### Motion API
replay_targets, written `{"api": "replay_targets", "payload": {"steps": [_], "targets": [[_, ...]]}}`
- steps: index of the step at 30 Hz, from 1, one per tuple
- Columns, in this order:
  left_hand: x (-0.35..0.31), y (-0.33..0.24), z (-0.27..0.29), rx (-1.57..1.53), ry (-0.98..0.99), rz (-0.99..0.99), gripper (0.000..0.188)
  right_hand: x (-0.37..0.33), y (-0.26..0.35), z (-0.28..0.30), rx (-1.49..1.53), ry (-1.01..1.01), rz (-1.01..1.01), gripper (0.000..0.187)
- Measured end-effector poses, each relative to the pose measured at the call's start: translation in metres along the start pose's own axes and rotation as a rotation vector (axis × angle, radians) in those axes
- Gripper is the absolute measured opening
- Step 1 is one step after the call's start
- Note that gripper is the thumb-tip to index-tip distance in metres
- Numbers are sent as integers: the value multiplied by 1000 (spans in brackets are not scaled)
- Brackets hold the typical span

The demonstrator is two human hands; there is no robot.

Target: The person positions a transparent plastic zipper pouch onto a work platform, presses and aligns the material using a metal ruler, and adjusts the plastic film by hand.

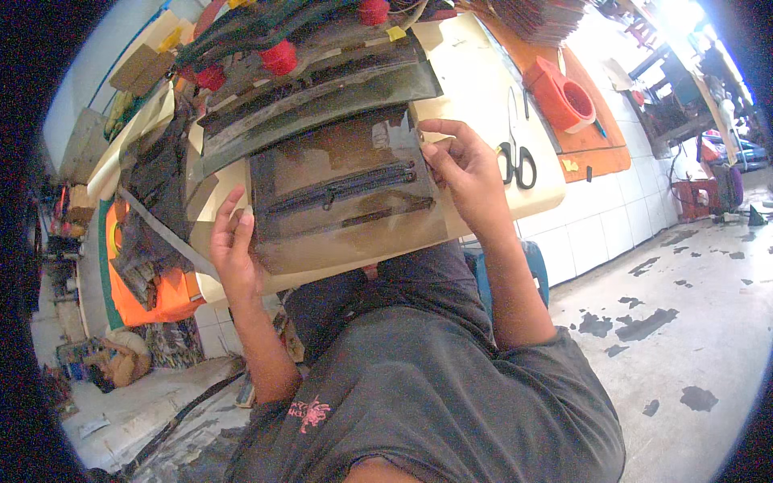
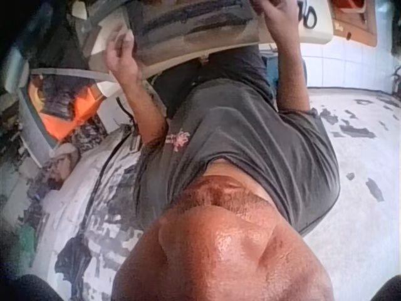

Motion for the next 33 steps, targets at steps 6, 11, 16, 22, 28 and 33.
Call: {"api": "replay_targets", "payload": {"steps": [6,11,16,22,28,33], "targets": [[-7,-2,-10,-23,-90,34,33,-3,-5,-1,-4,-20,24,34],[-11,0,-12,10,-157,-13,24,-6,-7,-7,43,-97,30,31],[-14,4,-10,104,-234,-47,14,-7,-15,-6,47,-142,41,22],[-16,3,-9,126,-208,-27,13,-9,-15,-5,-43,-162,52,22],[-23,-6,-8,98,-176,7,28,-15,-8,-2,-223,-164,90,32],[-27,-6,-4,241,-110,-217,32,-14,-13,-3,-213,-148,116,34]]}}
Point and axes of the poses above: each hand's wrist, its own x-axis towards the middle knuckle, its own z-axis out of the back of the hand, y = z × x, the point moved 2 cm from there along x, towards the middle knuckle, and after that the axes turned 10 degrees about x, right-handed, at the moved point
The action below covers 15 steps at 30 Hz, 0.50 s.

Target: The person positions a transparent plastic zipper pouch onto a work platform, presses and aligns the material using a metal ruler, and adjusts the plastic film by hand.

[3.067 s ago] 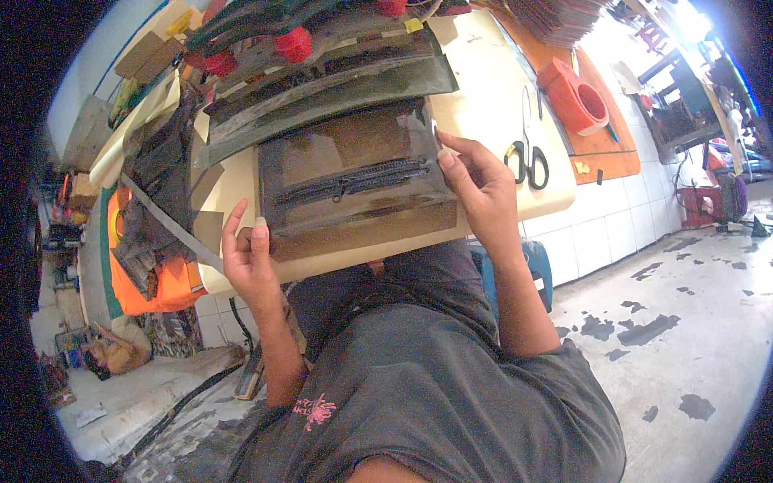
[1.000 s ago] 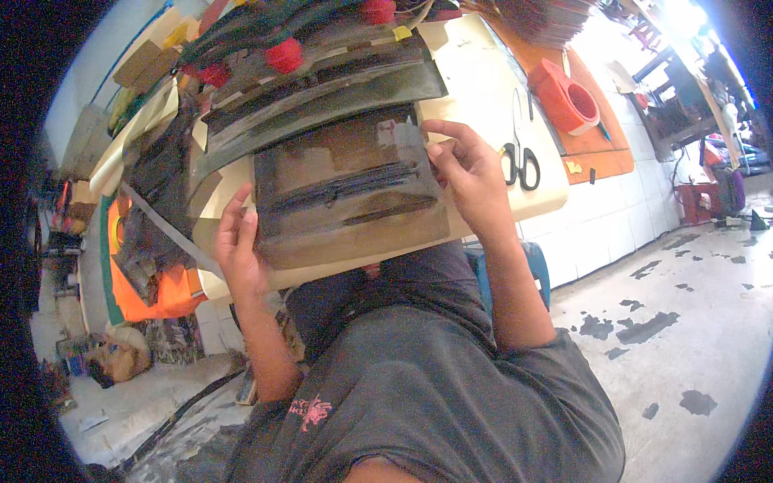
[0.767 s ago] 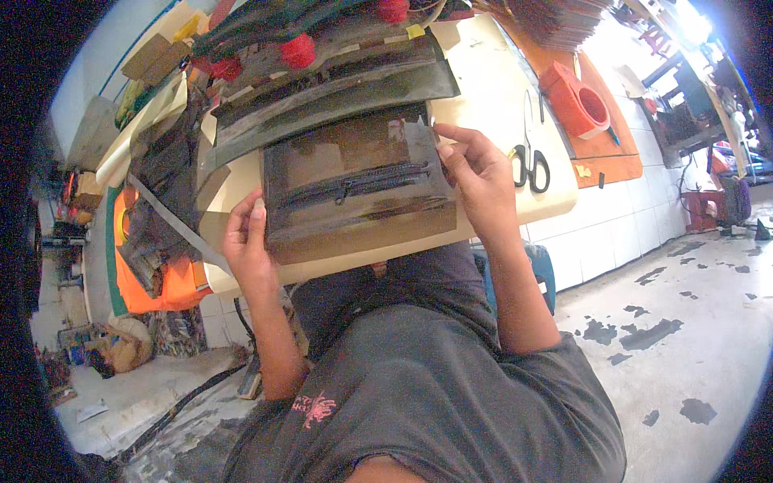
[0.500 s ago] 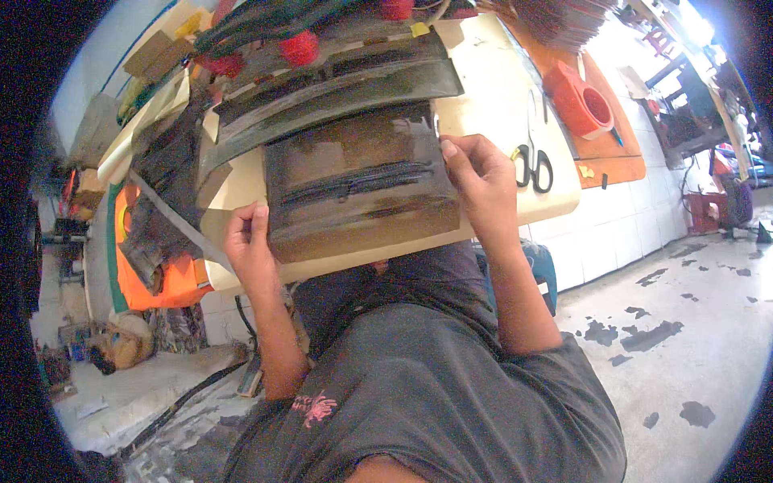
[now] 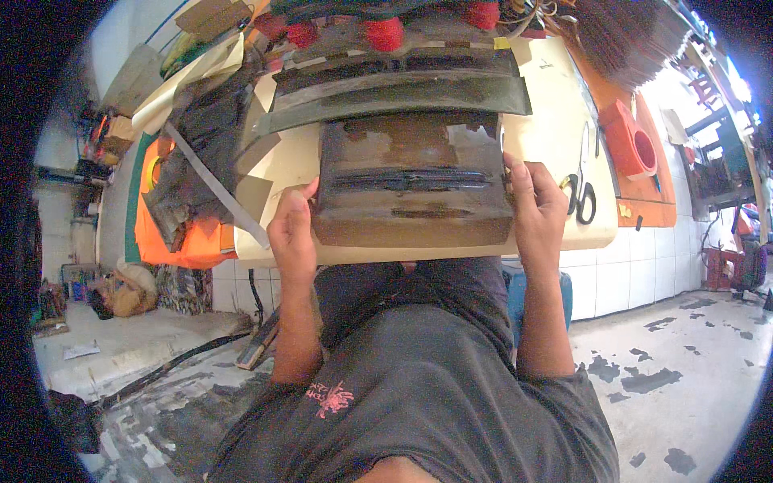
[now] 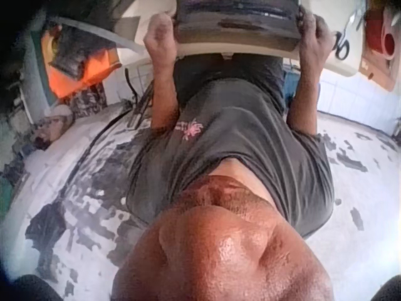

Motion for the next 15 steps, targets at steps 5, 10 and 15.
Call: {"api": "replay_targets", "payload": {"steps": [5,10,15], "targets": [[-6,-3,1,78,23,-10,30,-2,-2,-1,73,-8,-22,30],[11,-1,12,141,21,-52,28,-2,-1,-2,109,-4,28,29],[38,-23,39,419,-12,-47,27,-4,1,1,122,-18,28,32]]}}
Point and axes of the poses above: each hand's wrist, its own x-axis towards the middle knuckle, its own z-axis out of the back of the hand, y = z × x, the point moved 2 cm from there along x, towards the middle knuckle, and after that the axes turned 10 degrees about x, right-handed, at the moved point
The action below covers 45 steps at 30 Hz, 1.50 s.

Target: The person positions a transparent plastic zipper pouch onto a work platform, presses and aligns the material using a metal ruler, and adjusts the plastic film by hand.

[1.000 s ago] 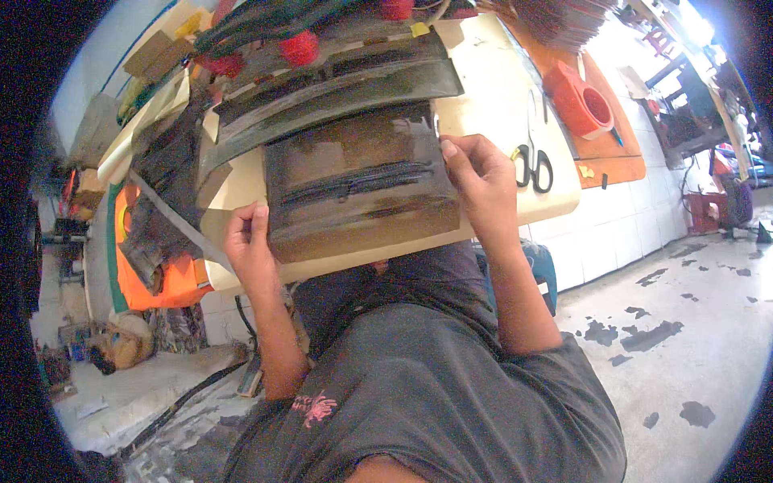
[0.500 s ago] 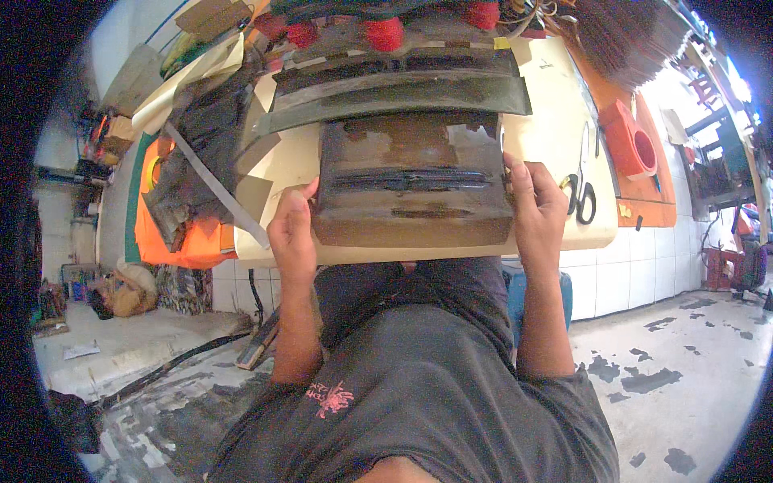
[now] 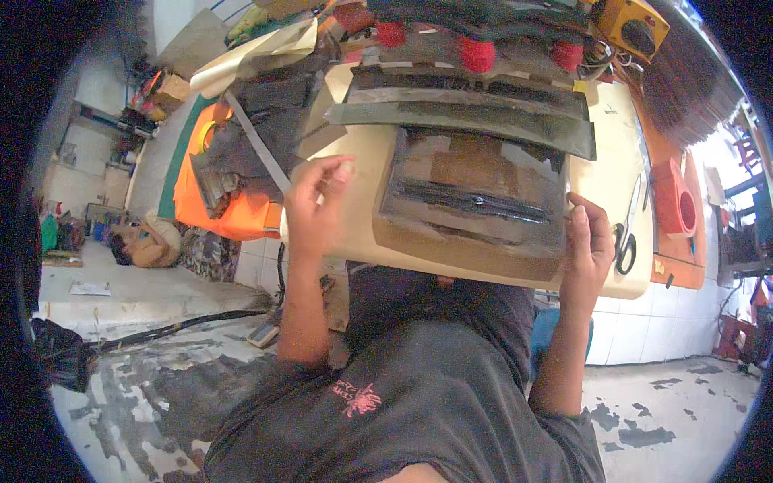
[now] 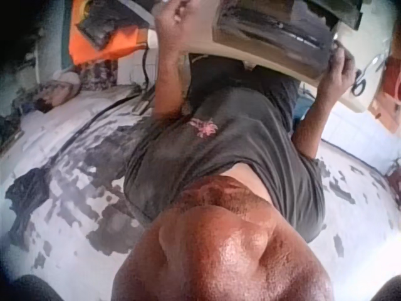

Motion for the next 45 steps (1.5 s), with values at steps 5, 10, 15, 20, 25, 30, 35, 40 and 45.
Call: {"api": "replay_targets", "payload": {"steps": [5,10,15,20,25,30,35,40,45], "targets": [[34,75,51,442,-149,-17,20,0,-3,4,98,4,18,32],[48,98,89,873,130,-190,54,2,-5,8,165,13,-25,33],[49,113,93,969,321,-375,54,3,-4,7,183,4,-16,33],[58,129,103,955,378,-545,37,4,-2,5,193,10,-29,32],[66,129,109,945,446,-633,24,5,-5,8,168,19,-73,31],[66,121,120,927,551,-607,18,5,-5,9,159,15,-63,30],[61,124,123,879,449,-621,16,6,-10,12,159,22,-69,30],[70,119,126,775,311,-690,17,6,-6,11,130,47,-85,29],[88,79,151,677,-1,-756,27,5,-4,11,102,48,-89,29]]}}
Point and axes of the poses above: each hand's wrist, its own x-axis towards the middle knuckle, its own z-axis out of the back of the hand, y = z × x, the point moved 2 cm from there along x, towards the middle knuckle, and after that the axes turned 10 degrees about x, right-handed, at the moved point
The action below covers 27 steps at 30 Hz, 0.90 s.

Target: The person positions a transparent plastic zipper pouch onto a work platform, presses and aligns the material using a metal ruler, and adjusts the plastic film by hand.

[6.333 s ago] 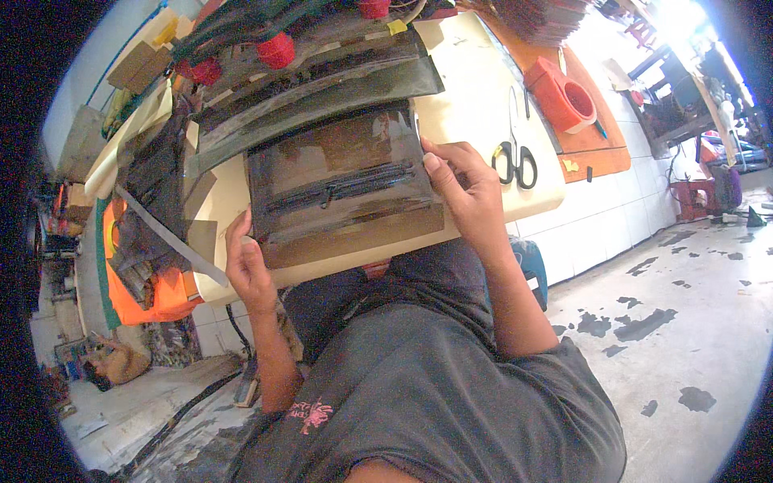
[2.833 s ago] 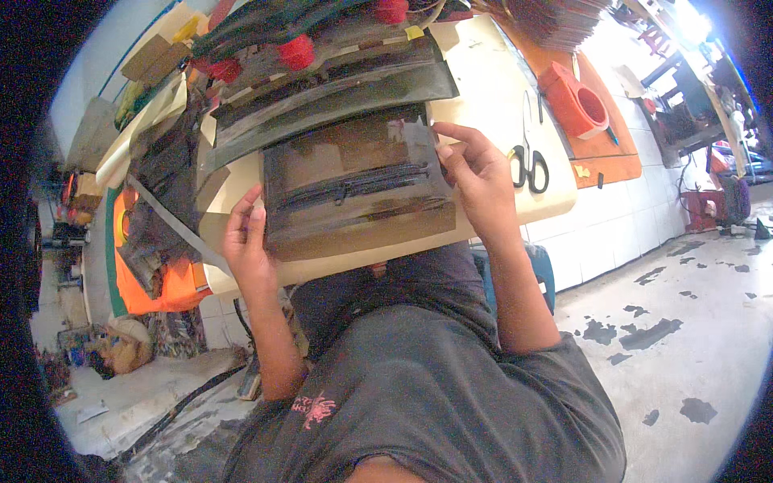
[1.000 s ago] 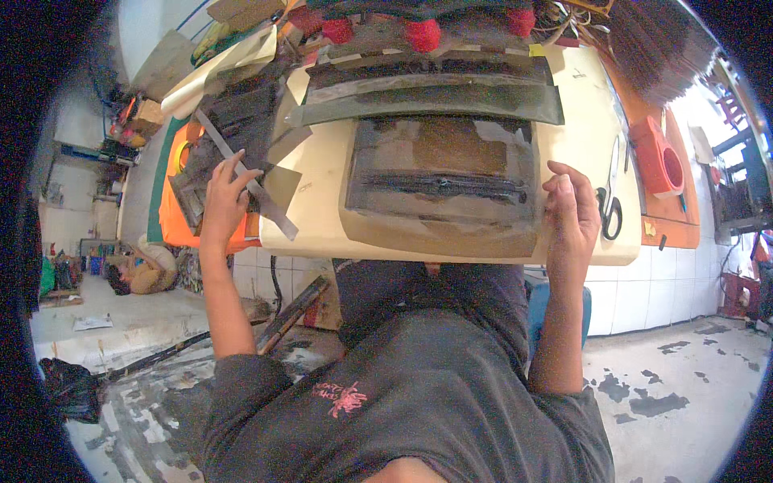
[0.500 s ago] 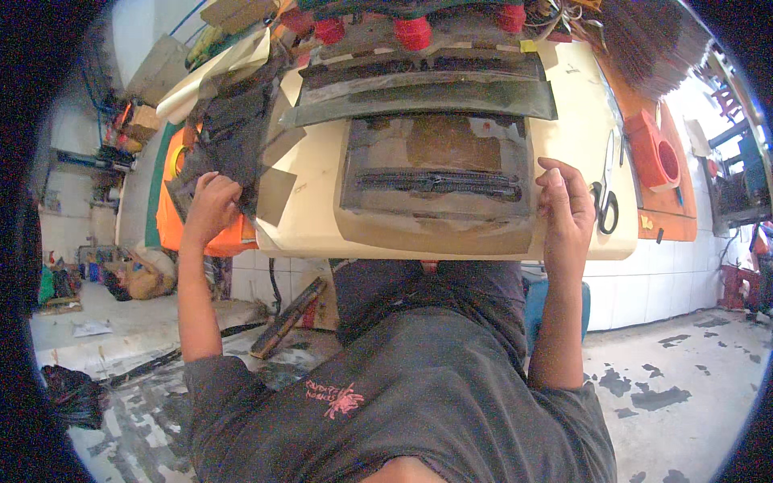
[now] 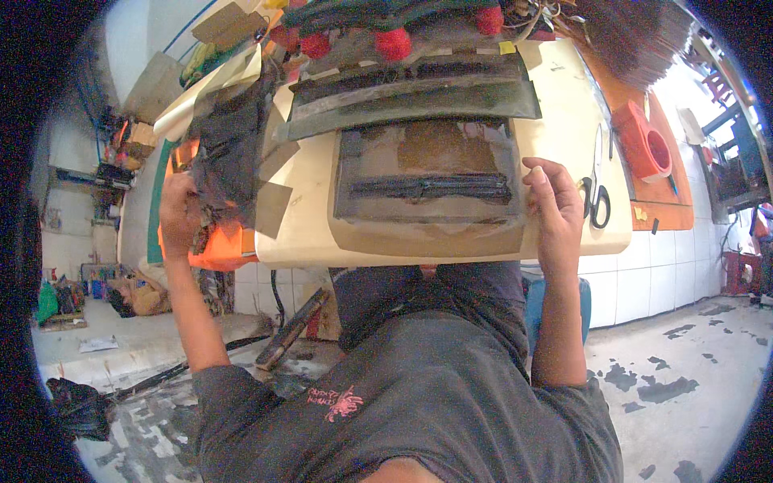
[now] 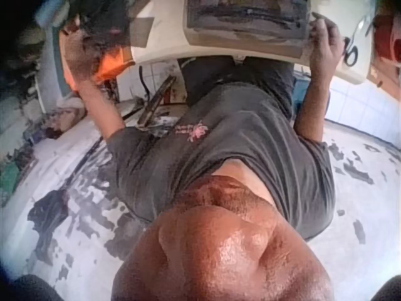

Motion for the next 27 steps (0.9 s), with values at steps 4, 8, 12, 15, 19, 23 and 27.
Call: {"api": "replay_targets", "payload": {"steps": [4,8,12,15,19,23,27], "targets": [[31,0,34,128,-10,-78,36,0,2,-2,-21,3,-4,29],[64,-40,63,161,-5,-48,48,0,1,0,1,-3,-3,29],[74,-94,65,-137,69,35,53,1,-3,4,24,-9,-4,29],[68,-118,75,-86,200,-8,54,2,-3,5,35,1,-10,29],[60,-139,75,-272,143,61,46,3,-4,4,23,-2,3,28],[46,-140,63,-398,126,104,40,0,-6,7,22,1,-10,28],[40,-140,60,-652,461,431,34,0,-5,9,57,4,-23,28]]}}
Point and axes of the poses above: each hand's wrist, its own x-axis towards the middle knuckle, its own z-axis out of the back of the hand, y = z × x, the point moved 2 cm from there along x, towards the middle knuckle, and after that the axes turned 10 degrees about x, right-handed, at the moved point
